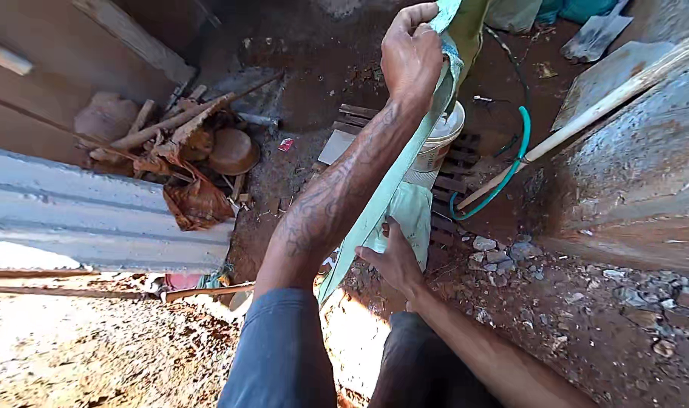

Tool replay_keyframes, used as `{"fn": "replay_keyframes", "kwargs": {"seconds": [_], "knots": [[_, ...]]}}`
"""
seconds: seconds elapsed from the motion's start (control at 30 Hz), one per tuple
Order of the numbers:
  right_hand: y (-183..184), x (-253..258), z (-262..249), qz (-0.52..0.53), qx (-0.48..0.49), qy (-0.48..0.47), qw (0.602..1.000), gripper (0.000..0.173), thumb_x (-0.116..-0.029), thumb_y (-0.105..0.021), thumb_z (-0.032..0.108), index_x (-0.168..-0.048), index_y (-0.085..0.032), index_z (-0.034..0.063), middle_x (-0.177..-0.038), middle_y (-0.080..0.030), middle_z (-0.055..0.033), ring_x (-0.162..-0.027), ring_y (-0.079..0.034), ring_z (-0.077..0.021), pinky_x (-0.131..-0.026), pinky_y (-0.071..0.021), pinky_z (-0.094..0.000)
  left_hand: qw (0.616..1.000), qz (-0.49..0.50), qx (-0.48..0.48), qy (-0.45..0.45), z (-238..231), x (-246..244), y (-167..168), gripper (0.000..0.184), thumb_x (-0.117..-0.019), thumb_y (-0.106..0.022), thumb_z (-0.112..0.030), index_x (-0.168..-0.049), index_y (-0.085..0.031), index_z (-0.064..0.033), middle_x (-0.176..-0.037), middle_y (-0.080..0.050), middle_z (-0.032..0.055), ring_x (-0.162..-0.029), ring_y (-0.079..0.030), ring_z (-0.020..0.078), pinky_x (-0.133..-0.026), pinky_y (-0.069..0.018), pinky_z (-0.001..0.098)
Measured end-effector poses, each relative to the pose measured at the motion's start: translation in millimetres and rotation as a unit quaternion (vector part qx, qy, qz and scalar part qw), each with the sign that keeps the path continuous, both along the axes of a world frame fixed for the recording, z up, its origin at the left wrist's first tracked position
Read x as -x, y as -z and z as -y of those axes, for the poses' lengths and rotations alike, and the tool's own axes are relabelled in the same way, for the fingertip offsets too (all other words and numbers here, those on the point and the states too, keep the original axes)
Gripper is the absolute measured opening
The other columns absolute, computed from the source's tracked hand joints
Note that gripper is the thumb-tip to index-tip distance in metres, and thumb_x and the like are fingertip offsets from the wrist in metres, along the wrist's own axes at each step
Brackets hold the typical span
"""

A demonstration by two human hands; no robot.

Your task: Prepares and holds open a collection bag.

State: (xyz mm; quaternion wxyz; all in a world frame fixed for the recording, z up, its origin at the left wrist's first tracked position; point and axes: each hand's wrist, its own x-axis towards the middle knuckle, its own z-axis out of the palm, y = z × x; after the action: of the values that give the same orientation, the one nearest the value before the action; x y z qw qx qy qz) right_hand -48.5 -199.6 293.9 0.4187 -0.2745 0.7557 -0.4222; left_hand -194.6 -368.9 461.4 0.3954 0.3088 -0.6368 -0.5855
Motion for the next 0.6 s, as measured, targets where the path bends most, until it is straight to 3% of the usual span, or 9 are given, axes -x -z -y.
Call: {"fn": "replay_keyframes", "kwargs": {"seconds": [0.1,0.17,0.2,0.27,0.33,0.4,0.47,0.53,0.6], "knots": [[20.2,9.0,17.2,-0.036,-0.118,-0.011,0.992,0.048,-0.1032,-0.059,0.037,-0.132,-0.062,-0.0016,-0.121,-0.069,-0.0221,-0.119,-0.065,-0.0347,-0.103,-0.0483,-0.0523,0.994,-0.078,-0.058,-0.042,-6.4,13.6,-5.0,0.028,-0.1029,-0.045,0.002,-0.124,-0.063,0.0061,-0.112,-0.065,0.0209,-0.099,-0.068,0.0258,-0.085,-0.0596,0.0395],[17.4,25.3,16.7,-0.030,-0.140,-0.046,0.989,0.042,-0.1088,-0.048,0.033,-0.112,-0.069,-0.0031,-0.111,-0.069,-0.0233,-0.111,-0.066,-0.0353,-0.098,-0.0490,-0.0531,0.989,-0.129,-0.071,-0.030,-5.1,9.4,0.0,0.029,-0.1033,-0.047,0.001,-0.130,-0.057,0.0075,-0.116,-0.064,0.0222,-0.101,-0.068,0.0265,-0.089,-0.0595,0.0383],[11.2,35.8,15.5,-0.008,-0.123,-0.038,0.992,0.043,-0.1092,-0.048,0.033,-0.109,-0.069,-0.0049,-0.107,-0.069,-0.0240,-0.105,-0.067,-0.0348,-0.095,-0.0506,-0.0527,0.990,-0.134,-0.050,0.015,-4.8,-0.8,3.9,0.036,-0.1052,-0.049,-0.004,-0.140,-0.050,0.0051,-0.127,-0.061,0.0221,-0.110,-0.066,0.0265,-0.095,-0.0574,0.0386],[-2.1,58.5,14.5,0.052,-0.042,0.012,0.998,0.038,-0.1075,-0.054,0.031,-0.109,-0.067,-0.0055,-0.099,-0.071,-0.0212,-0.086,-0.072,-0.0293,-0.083,-0.0591,-0.0482,0.985,-0.068,0.061,0.148,-11.6,-47.8,17.7,0.068,-0.1040,-0.053,-0.026,-0.162,-0.023,-0.0062,-0.159,-0.039,0.0175,-0.141,-0.047,0.0259,-0.112,-0.0464,0.0436],[-28.5,85.4,18.6,0.090,0.045,0.045,0.994,0.031,-0.1062,-0.057,0.025,-0.110,-0.064,-0.0056,-0.094,-0.071,-0.0183,-0.075,-0.073,-0.0242,-0.072,-0.0628,-0.0430,0.961,0.064,0.144,0.229,-51.0,-122.4,40.5,0.095,-0.0922,-0.061,-0.055,-0.166,-0.016,-0.0158,-0.169,-0.025,0.0079,-0.151,-0.035,0.0217,-0.117,-0.0425,0.0460],[-55.1,115.4,27.9,0.034,0.068,0.040,0.996,0.028,-0.1028,-0.060,0.023,-0.101,-0.065,-0.0052,-0.093,-0.070,-0.0189,-0.082,-0.071,-0.0274,-0.077,-0.0594,-0.0487,0.944,0.206,0.108,0.233,-106.4,-195.4,82.0,0.111,-0.0777,-0.083,-0.053,-0.165,-0.021,-0.0236,-0.170,-0.024,0.0029,-0.149,-0.038,0.0204,-0.114,-0.0447,0.0478],[-77.7,133.1,32.2,-0.015,0.042,0.022,0.999,0.027,-0.1011,-0.063,0.022,-0.093,-0.063,-0.0036,-0.096,-0.066,-0.0201,-0.092,-0.065,-0.0314,-0.082,-0.0511,-0.0540,0.923,0.335,0.096,0.161,-148.1,-240.8,121.3,0.115,-0.0734,-0.088,-0.043,-0.163,-0.024,-0.0122,-0.165,-0.030,0.0170,-0.141,-0.047,0.0288,-0.110,-0.0471,0.0490],[-81.2,140.5,37.3,-0.003,0.049,0.058,0.997,0.023,-0.0990,-0.065,0.019,-0.097,-0.063,-0.0035,-0.101,-0.066,-0.0205,-0.098,-0.064,-0.0315,-0.085,-0.0501,-0.0538,0.926,0.365,0.047,0.088,-162.7,-259.5,134.7,0.096,-0.0773,-0.083,-0.023,-0.157,-0.033,-0.0029,-0.142,-0.051,0.0227,-0.112,-0.065,0.0306,-0.090,-0.0572,0.0477],[-72.6,143.6,44.9,0.063,0.091,0.111,0.988,0.024,-0.1011,-0.061,0.018,-0.108,-0.062,-0.0046,-0.107,-0.065,-0.0214,-0.100,-0.064,-0.0303,-0.087,-0.0518,-0.0510,0.943,0.308,-0.064,0.107,-157.1,-260.3,126.9,0.066,-0.0876,-0.069,-0.009,-0.148,-0.043,-0.0018,-0.118,-0.068,0.0156,-0.094,-0.072,0.0212,-0.081,-0.0623,0.0397]]}}
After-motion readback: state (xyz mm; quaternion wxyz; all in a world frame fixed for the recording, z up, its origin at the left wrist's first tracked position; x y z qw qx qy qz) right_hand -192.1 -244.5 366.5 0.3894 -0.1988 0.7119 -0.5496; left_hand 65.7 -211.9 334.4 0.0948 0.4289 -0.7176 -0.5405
